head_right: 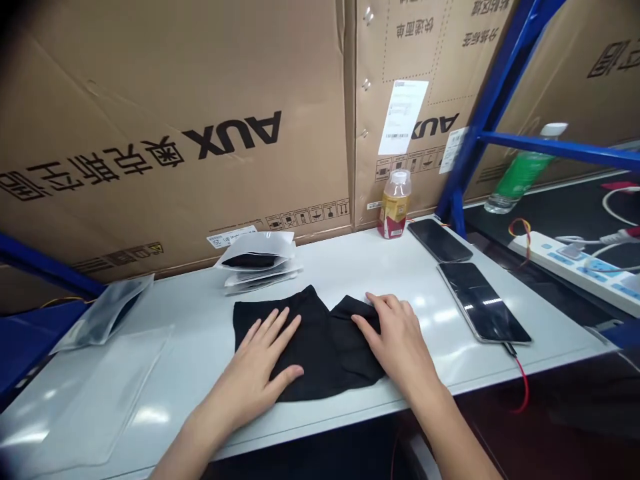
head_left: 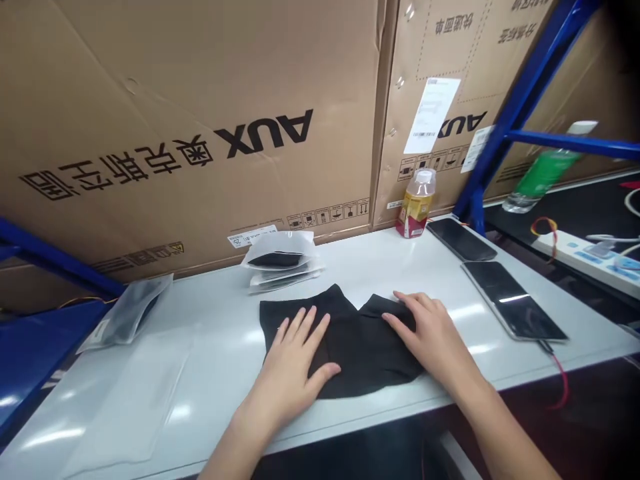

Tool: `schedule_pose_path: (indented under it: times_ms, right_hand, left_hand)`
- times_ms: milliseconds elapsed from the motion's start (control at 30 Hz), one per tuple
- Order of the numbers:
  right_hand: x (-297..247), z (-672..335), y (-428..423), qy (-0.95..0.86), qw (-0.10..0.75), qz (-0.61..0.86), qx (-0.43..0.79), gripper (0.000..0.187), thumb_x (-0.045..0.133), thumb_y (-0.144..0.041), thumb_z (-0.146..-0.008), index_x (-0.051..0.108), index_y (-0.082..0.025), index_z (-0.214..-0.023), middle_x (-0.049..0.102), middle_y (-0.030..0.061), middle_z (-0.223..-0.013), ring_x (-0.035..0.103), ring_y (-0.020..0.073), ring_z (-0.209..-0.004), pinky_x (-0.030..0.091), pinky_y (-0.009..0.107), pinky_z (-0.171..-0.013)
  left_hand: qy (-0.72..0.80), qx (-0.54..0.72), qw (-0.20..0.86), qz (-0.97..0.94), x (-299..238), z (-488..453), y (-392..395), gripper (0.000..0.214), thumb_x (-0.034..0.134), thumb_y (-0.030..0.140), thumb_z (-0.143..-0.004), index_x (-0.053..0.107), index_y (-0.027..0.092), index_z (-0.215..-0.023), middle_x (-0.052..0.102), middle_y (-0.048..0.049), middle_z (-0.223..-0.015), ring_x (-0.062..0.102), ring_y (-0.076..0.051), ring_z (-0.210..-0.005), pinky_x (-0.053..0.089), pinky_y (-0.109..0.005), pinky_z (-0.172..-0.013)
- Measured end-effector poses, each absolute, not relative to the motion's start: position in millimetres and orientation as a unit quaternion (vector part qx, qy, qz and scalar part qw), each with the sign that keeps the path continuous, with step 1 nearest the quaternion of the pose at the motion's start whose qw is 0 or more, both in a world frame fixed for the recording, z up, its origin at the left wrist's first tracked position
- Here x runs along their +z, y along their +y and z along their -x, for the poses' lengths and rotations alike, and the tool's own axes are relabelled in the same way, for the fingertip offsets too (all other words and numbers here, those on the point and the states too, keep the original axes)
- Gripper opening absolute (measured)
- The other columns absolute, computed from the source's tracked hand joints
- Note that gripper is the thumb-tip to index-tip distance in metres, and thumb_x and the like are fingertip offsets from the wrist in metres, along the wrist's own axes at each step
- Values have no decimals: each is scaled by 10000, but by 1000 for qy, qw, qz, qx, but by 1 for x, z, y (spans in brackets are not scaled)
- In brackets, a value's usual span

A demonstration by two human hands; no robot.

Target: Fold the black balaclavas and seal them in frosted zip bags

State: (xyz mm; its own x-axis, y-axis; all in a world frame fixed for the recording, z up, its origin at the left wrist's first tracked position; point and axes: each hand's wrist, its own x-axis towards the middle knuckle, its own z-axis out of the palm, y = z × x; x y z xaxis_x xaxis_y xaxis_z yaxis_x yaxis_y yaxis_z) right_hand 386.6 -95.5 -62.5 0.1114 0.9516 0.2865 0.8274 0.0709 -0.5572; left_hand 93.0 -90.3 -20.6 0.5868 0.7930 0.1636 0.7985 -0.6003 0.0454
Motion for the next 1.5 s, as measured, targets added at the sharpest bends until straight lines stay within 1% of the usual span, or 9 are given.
schedule_pose_path:
  times_ms: [167,333,700,833,1000,1100,1200,1367,1500]
  right_hand:
    - [-38,-385,-103,-772,334,515,168,262,501,-223,-1015,697,-295,-1174,690,74,-1083,656,274,-1077,568,439,-915]
    - [-34,-384,-138,-864,244,419,136,211,614,-207,-965,694,-300,-1137,704,81,-1260,599,323,-1269,536,510,-1029]
    - [-48,-354,-124,-630,391,641,196,477,551,-355,-993,532,-323,-1468,710,55,-1137,693,248,-962,587,394,-798]
    - [-44,-365,-96,-609,318,674,272,486,631,-487,-937,624,-258,-1366,737,48,-1072,654,193,-711,551,354,-672]
    - [-30,-368,-69,-693,228,625,279,293,595,-515,-976,713,-252,-924,704,26,-850,640,230,-760,505,367,-696]
    - [-24,-367,-78,-746,272,561,235,89,563,-264,-969,651,-254,-961,667,40,-980,629,237,-921,510,377,-811]
    - [-21,-371,-104,-844,239,449,168,245,477,-74,-922,647,-248,-954,633,60,-989,593,240,-948,503,394,-828]
    - [-11,-389,-132,-890,131,397,182,173,596,-255,-1004,707,-283,-1134,652,79,-1082,598,263,-991,523,432,-856]
    - [2,-391,-114,-856,206,420,219,205,524,-306,-1070,724,-272,-1040,678,67,-1029,635,245,-964,529,405,-840]
  left_hand:
    - [-506,-55,-13,861,-45,-67,-125,715,463,511,-1081,148,348,-1701,273,-64,-1749,317,-354,-1589,342,-624,-1238]
    - [-506,-46,-43,860,-39,-62,-126,716,442,535,-1086,120,359,-1701,224,-40,-1762,264,-345,-1610,327,-635,-1252]
    - [-483,-55,-54,872,-39,-57,-127,711,426,549,-1092,112,355,-1700,215,-33,-1760,246,-348,-1614,316,-663,-1257]
    - [-479,-53,-62,874,-37,-56,-127,703,421,555,-1091,137,344,-1699,207,-34,-1761,236,-348,-1616,313,-671,-1256]
    - [-481,-55,-68,873,-36,-56,-127,688,415,568,-1089,177,342,-1694,213,-33,-1760,238,-344,-1615,317,-671,-1255]
    - [-483,-63,-69,871,-37,-55,-127,686,423,562,-1089,184,345,-1694,229,-39,-1756,252,-345,-1612,328,-671,-1250]
    - [-483,-69,-79,869,-37,-55,-127,692,443,567,-1082,199,348,-1691,249,-40,-1752,267,-346,-1607,335,-667,-1248]
    - [-506,-86,-85,854,-28,-42,-113,526,404,471,-1112,398,342,-1622,390,-3,-1703,317,-306,-1595,369,-585,-1248]
    - [-581,-80,-48,809,-16,-20,-82,451,400,366,-1104,551,282,-1520,507,-53,-1632,376,-346,-1558,391,-588,-1201]
